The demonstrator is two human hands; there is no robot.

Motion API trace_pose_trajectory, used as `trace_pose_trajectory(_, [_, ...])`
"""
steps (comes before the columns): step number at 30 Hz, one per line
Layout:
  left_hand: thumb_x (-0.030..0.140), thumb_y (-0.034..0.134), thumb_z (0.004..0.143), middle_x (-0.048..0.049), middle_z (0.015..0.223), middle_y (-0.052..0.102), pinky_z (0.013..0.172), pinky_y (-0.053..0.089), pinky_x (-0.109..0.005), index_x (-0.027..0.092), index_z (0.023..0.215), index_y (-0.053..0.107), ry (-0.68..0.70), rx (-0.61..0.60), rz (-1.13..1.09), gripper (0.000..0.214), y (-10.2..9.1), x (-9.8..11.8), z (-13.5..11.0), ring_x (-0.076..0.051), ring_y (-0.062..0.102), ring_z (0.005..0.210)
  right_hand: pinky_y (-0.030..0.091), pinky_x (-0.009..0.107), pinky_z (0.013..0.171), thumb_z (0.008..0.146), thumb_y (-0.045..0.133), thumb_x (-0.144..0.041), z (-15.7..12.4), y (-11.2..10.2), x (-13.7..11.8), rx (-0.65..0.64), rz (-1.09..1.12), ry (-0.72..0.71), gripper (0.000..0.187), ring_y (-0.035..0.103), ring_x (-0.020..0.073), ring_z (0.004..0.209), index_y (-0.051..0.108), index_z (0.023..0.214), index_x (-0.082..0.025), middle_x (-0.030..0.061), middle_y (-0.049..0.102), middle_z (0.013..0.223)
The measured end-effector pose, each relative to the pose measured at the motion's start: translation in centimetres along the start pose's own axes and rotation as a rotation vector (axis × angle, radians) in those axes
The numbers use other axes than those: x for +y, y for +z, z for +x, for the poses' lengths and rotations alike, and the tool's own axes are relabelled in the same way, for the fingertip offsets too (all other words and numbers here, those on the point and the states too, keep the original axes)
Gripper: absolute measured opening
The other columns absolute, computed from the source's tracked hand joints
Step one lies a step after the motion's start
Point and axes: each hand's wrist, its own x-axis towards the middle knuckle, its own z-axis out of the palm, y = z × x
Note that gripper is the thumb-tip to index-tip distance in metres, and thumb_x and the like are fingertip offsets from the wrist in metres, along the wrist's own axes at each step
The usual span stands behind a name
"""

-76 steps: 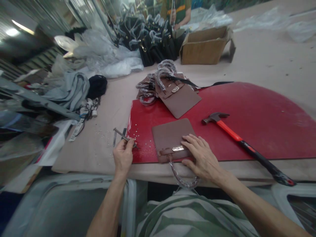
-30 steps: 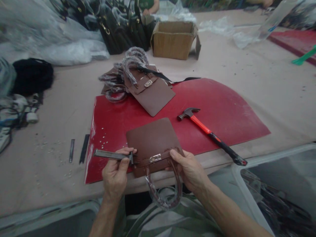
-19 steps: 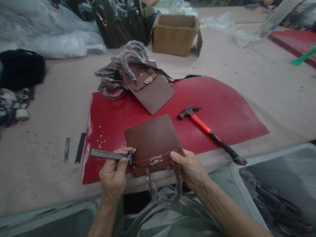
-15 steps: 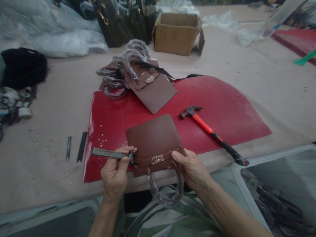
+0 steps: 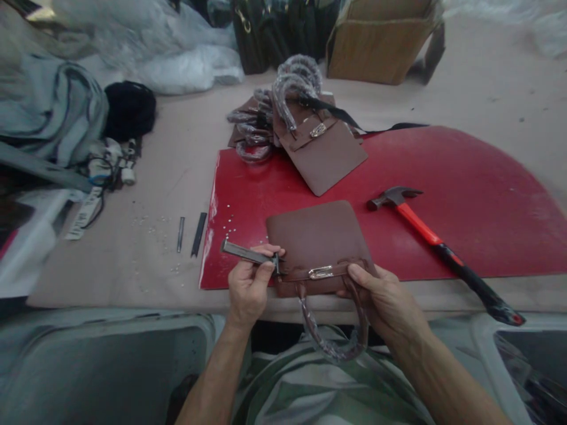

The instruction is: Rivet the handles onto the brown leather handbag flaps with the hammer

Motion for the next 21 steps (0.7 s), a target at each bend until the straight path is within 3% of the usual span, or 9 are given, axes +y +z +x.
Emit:
trace_pose_trajectory(5, [0.027, 0.060, 0.094, -0.0092, 0.104, 0.069, 0.090, 0.058, -0.040, 0.016, 0.098, 0.063, 0.012, 0.005, -0.006, 0.012, -0.2, 0.1, -0.4, -0.023, 0.072, 0.097, 0.059, 0.026, 0.055, 0.050, 0.093, -0.038, -0.1, 0.4, 0.1, 0.034, -0.058, -0.025, 0.046, 0.065, 0.0171, 0.066, 0.072, 0.085, -0.014, 0.0066, 0.072, 0.081])
trace_pose_trajectory(8, [0.025, 0.060, 0.093, -0.0093, 0.105, 0.069, 0.092, 0.056, -0.040, 0.016, 0.098, 0.063, 0.035, -0.007, 0.024, 0.011, -0.3, 0.2, -0.5, -0.023, 0.071, 0.098, 0.058, 0.030, 0.056, 0.059, 0.087, -0.044, -0.2, 0.5, 0.1, 0.084, -0.213, -0.117, 0.046, 0.064, 0.0179, 0.066, 0.069, 0.091, -0.016, 0.0061, 0.071, 0.084])
trace_pose_trajectory(10, [0.025, 0.059, 0.094, -0.0095, 0.105, 0.069, 0.092, 0.056, -0.041, 0.017, 0.098, 0.063, 0.048, -0.019, 0.046, 0.011, -0.3, 0.3, -0.6, -0.023, 0.070, 0.099, 0.059, 0.035, 0.063, 0.068, 0.081, -0.047, -0.1, 0.2, 0.1, 0.175, -0.447, -0.285, 0.044, 0.065, 0.0205, 0.070, 0.065, 0.097, -0.017, 0.0068, 0.070, 0.086])
trace_pose_trajectory(13, [0.025, 0.059, 0.094, -0.0098, 0.105, 0.069, 0.091, 0.056, -0.040, 0.017, 0.099, 0.063, 0.053, -0.044, 0.058, 0.011, -0.4, 0.3, -0.5, -0.023, 0.070, 0.099, 0.056, 0.044, 0.080, 0.077, 0.073, -0.046, 0.3, -0.3, 0.0, 0.329, -0.903, -0.695, 0.043, 0.066, 0.0268, 0.084, 0.062, 0.107, -0.018, 0.0109, 0.069, 0.095])
trace_pose_trajectory(16, [0.023, 0.059, 0.093, -0.0098, 0.106, 0.069, 0.090, 0.057, -0.040, 0.017, 0.099, 0.063, 0.047, -0.051, 0.049, 0.010, -0.6, 0.3, -0.4, -0.023, 0.070, 0.099, 0.052, 0.049, 0.091, 0.087, 0.062, -0.040, 0.9, -0.4, 0.3, 0.314, -1.239, -1.062, 0.034, 0.063, 0.0315, 0.101, 0.062, 0.111, -0.017, 0.0166, 0.065, 0.109])
trace_pose_trajectory(18, [0.023, 0.060, 0.093, -0.0099, 0.106, 0.069, 0.091, 0.057, -0.041, 0.017, 0.099, 0.064, 0.046, -0.048, 0.050, 0.009, -0.7, 0.2, -0.4, -0.023, 0.070, 0.099, 0.047, 0.055, 0.098, 0.090, 0.059, -0.038, 1.1, -0.2, 0.6, 0.293, -1.368, -1.194, 0.035, 0.055, 0.0369, 0.119, 0.060, 0.117, -0.016, 0.0215, 0.057, 0.127])
trace_pose_trajectory(21, [0.023, 0.062, 0.091, -0.0103, 0.108, 0.070, 0.092, 0.056, -0.042, 0.018, 0.099, 0.065, 0.051, -0.063, 0.082, 0.010, -0.7, 0.1, -0.5, -0.024, 0.070, 0.100, 0.036, 0.064, 0.106, 0.091, 0.058, -0.036, 1.5, 0.1, 1.0, 0.225, -1.523, -1.215, 0.042, 0.036, 0.0432, 0.138, 0.056, 0.127, -0.014, 0.0234, 0.041, 0.147])
